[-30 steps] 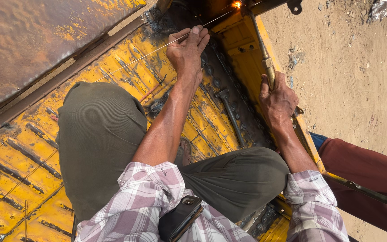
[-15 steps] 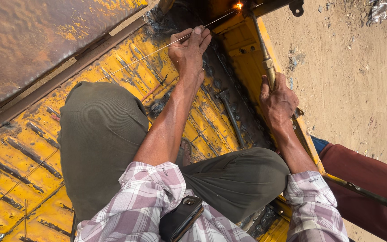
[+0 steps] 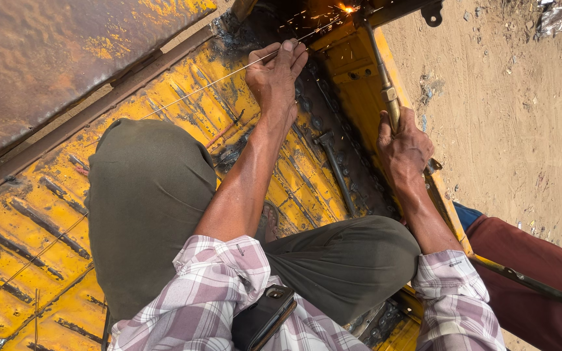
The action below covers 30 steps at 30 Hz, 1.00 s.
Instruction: The person sits on the floor of a yellow metal vehicle and uses a welding torch and filler rod to weld a seam on the metal structure. Sparks are visible as the weld progresses along the joint.
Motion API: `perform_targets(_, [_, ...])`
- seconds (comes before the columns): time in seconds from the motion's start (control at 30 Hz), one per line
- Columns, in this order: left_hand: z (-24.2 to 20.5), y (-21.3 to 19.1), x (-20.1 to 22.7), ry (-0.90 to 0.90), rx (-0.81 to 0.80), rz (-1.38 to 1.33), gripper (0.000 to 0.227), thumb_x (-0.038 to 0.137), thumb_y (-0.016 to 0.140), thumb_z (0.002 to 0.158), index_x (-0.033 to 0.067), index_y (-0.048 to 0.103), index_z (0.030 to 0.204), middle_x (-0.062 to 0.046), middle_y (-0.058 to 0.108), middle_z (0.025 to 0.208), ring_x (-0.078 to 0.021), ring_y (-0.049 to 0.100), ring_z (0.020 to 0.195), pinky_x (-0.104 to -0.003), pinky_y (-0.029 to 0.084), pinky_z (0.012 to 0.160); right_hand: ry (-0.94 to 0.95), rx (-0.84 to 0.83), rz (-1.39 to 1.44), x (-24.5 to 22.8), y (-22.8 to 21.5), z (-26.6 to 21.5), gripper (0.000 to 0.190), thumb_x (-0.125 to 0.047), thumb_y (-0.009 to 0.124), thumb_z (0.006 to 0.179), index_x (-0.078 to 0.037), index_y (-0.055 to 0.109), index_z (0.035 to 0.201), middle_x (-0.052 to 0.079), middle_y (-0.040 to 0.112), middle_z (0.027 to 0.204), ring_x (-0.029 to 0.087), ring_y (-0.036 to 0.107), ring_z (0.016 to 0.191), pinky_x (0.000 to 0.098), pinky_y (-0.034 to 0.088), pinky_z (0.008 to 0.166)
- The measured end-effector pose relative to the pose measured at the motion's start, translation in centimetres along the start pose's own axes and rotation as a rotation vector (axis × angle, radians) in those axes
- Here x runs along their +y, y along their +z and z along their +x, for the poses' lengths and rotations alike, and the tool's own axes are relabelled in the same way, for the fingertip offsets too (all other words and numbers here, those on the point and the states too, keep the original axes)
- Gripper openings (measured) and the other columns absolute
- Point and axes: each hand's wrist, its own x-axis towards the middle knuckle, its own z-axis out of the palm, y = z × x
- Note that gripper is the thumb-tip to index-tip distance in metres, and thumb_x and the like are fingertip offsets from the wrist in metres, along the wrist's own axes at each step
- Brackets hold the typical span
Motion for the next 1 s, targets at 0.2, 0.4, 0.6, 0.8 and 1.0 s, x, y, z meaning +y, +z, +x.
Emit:
perform_targets(0.2, [0.03, -0.11, -0.06, -0.005, -0.009, 0.004, 0.022, 0.001, 0.062, 0.097, -0.0058, 0.048, 0.112, -0.030, 0.069, 0.107, -0.0347, 0.075, 0.099, -0.039, 0.070, 0.086, 0.003, 0.001, 0.025, 0.22, 0.16, -0.06, 0.024, -0.033, 0.067, 0.109, -0.010, 0.063, 0.113, 0.011, 0.063, 0.061, 0.026, 0.064, 0.050, 0.0433, 0.049, 0.049])
perform_targets(0.4, [0.08, -0.10, -0.28, 0.009, -0.023, -0.024, 0.022, 0.001, 0.063, 0.098, -0.0064, 0.048, 0.112, -0.031, 0.069, 0.107, -0.0349, 0.075, 0.100, -0.039, 0.070, 0.086, -0.010, 0.008, -0.015, 0.26, 0.23, 0.02, 0.025, -0.033, 0.068, 0.107, -0.010, 0.063, 0.116, 0.012, 0.065, 0.063, 0.029, 0.065, 0.052, 0.0457, 0.050, 0.052])
perform_targets(0.6, [0.13, -0.07, -0.27, 0.004, -0.018, -0.026, 0.023, 0.001, 0.063, 0.097, -0.0060, 0.048, 0.112, -0.030, 0.069, 0.107, -0.0341, 0.075, 0.100, -0.039, 0.070, 0.087, 0.007, 0.000, 0.028, 0.25, 0.16, -0.07, 0.026, -0.034, 0.067, 0.107, -0.011, 0.062, 0.116, 0.013, 0.065, 0.065, 0.031, 0.067, 0.055, 0.0475, 0.051, 0.056])
perform_targets(0.8, [0.10, 0.02, -0.25, 0.005, -0.015, -0.014, 0.023, 0.002, 0.063, 0.097, -0.0068, 0.048, 0.112, -0.030, 0.069, 0.107, -0.0343, 0.075, 0.100, -0.039, 0.070, 0.087, 0.004, 0.008, 0.022, 0.17, 0.16, -0.04, 0.024, -0.033, 0.068, 0.107, -0.012, 0.063, 0.117, 0.014, 0.066, 0.067, 0.034, 0.067, 0.058, 0.0491, 0.051, 0.057])
perform_targets(1.0, [-0.04, 0.12, -0.12, -0.012, -0.009, 0.000, 0.023, 0.001, 0.064, 0.096, -0.0069, 0.050, 0.112, -0.030, 0.070, 0.106, -0.0341, 0.075, 0.099, -0.039, 0.070, 0.086, 0.003, 0.022, 0.037, 0.00, 0.06, -0.08, 0.024, -0.034, 0.068, 0.107, -0.011, 0.064, 0.116, 0.014, 0.066, 0.066, 0.034, 0.067, 0.057, 0.0480, 0.051, 0.056])
